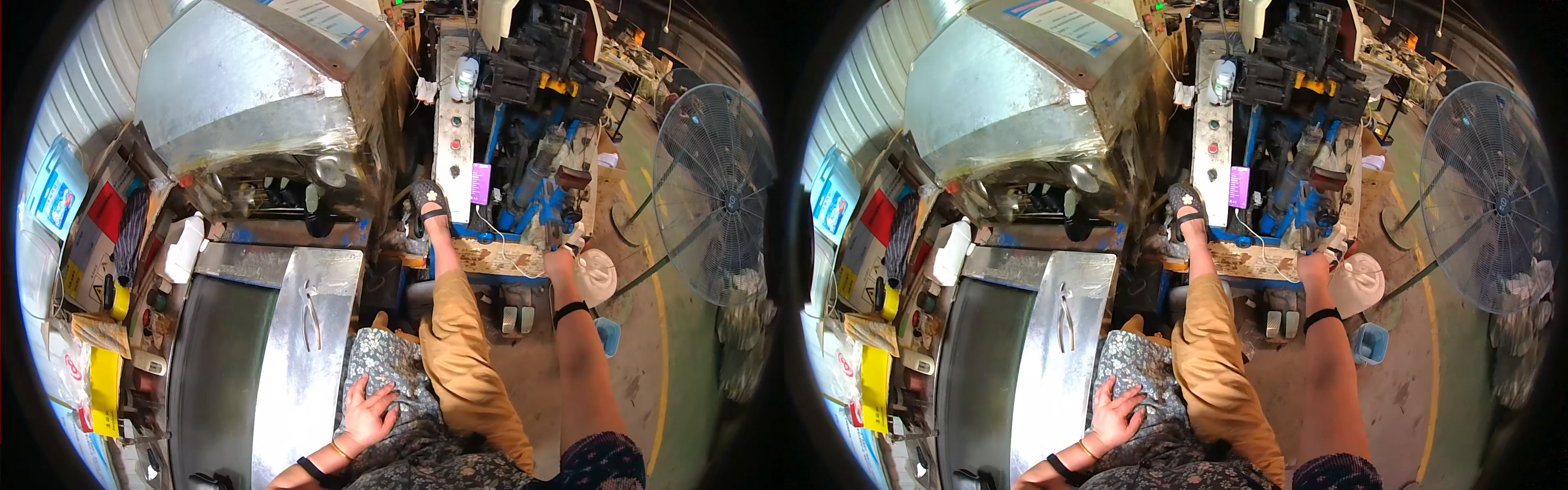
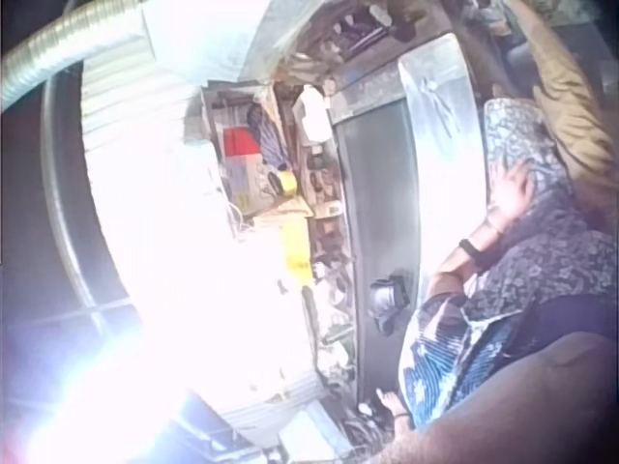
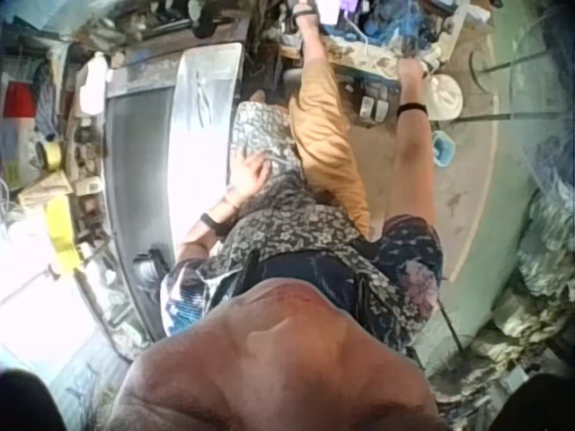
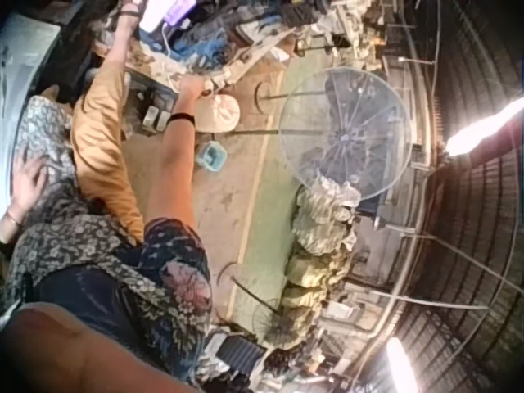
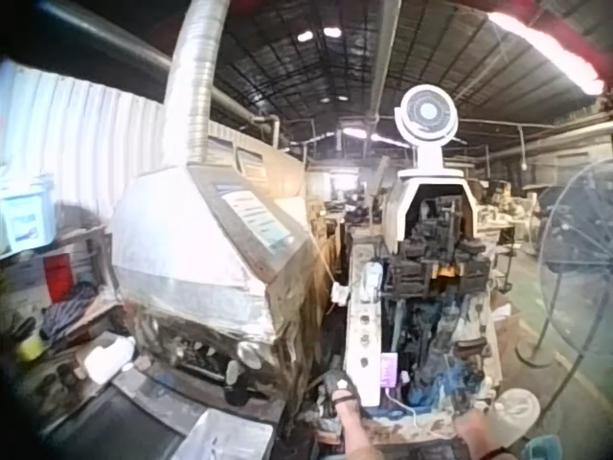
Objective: Processing and assembling shoe components in a manufacturing environment.
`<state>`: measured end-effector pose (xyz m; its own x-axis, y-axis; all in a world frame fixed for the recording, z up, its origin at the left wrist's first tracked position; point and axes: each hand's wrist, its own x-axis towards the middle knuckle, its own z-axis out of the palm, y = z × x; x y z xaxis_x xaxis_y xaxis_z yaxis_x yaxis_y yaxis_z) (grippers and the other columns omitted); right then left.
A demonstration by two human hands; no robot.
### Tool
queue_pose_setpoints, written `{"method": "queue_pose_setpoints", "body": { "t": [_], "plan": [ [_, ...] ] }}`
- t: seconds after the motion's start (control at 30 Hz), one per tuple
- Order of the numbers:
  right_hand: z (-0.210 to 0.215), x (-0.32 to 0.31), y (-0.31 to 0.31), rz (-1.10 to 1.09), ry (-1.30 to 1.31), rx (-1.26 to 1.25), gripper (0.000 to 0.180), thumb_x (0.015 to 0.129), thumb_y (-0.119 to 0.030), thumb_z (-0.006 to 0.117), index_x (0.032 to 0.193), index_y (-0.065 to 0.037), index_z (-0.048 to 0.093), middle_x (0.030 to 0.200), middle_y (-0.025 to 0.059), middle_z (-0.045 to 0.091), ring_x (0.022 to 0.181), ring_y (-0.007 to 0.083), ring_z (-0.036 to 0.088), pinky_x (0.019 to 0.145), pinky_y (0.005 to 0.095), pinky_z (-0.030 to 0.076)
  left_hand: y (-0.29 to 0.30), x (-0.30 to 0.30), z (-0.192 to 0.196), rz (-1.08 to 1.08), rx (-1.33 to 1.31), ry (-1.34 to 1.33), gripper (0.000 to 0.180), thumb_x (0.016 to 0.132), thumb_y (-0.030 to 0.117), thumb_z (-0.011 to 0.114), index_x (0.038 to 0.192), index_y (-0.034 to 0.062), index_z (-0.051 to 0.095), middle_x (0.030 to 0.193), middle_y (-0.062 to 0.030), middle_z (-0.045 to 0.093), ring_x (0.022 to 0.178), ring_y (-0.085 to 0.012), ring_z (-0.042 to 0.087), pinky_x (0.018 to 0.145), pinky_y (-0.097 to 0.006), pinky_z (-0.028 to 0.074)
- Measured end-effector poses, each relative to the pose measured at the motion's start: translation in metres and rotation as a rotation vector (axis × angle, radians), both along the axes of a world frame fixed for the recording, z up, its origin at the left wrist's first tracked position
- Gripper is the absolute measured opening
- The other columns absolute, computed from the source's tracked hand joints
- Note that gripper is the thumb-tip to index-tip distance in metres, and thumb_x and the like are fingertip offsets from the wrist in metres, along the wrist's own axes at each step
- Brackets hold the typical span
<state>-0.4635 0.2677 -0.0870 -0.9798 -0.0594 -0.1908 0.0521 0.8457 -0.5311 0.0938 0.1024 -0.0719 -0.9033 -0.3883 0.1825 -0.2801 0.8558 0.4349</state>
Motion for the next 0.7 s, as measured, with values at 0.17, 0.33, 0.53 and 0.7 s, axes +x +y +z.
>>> {"method": "queue_pose_setpoints", "body": {
  "t": [0.17, 0.33, 0.53, 0.7],
  "plan": [
    [-0.005, -0.004, 0.000, -0.005, -0.003, -0.012, 0.039, 0.095, -0.029, 0.063, 0.101, 0.010, 0.069, 0.097, 0.0260, 0.072, 0.082, 0.0415, 0.068, 0.074, 0.0510, 0.055, -0.001, -0.001, -0.001, 0.044, -0.006, 0.009, 0.027, 0.084, 0.027, 0.073, 0.109, 0.0169, 0.077, 0.129, 0.0024, 0.069, 0.138, -0.0406, 0.042, 0.114, -0.054, 0.031],
    [-0.010, -0.002, 0.004, 0.040, 0.111, 0.029, 0.041, 0.094, -0.030, 0.064, 0.101, 0.010, 0.069, 0.102, 0.0283, 0.071, 0.088, 0.0435, 0.068, 0.077, 0.0509, 0.056, -0.005, -0.006, -0.002, 0.005, -0.012, 0.014, 0.027, 0.083, 0.027, 0.074, 0.108, 0.0172, 0.077, 0.128, 0.0027, 0.070, 0.137, -0.0413, 0.042, 0.113, -0.054, 0.032],
    [-0.005, -0.002, -0.001, 0.015, 0.008, 0.052, 0.041, 0.094, -0.029, 0.065, 0.103, 0.010, 0.068, 0.102, 0.0285, 0.071, 0.094, 0.0432, 0.068, 0.080, 0.0502, 0.055, -0.001, 0.001, -0.001, -0.001, 0.004, 0.001, 0.026, 0.083, 0.026, 0.073, 0.108, 0.0174, 0.076, 0.129, 0.0023, 0.069, 0.137, -0.0419, 0.042, 0.114, -0.054, 0.031],
    [0.002, 0.002, -0.001, 0.038, 0.037, 0.073, 0.042, 0.093, -0.028, 0.066, 0.110, 0.010, 0.066, 0.105, 0.0287, 0.071, 0.094, 0.0440, 0.068, 0.080, 0.0501, 0.055, -0.002, 0.001, -0.001, 0.053, 0.025, 0.033, 0.025, 0.084, 0.026, 0.073, 0.107, 0.0167, 0.076, 0.130, 0.0020, 0.069, 0.137, -0.0421, 0.042, 0.113, -0.054, 0.031]
  ]
}}
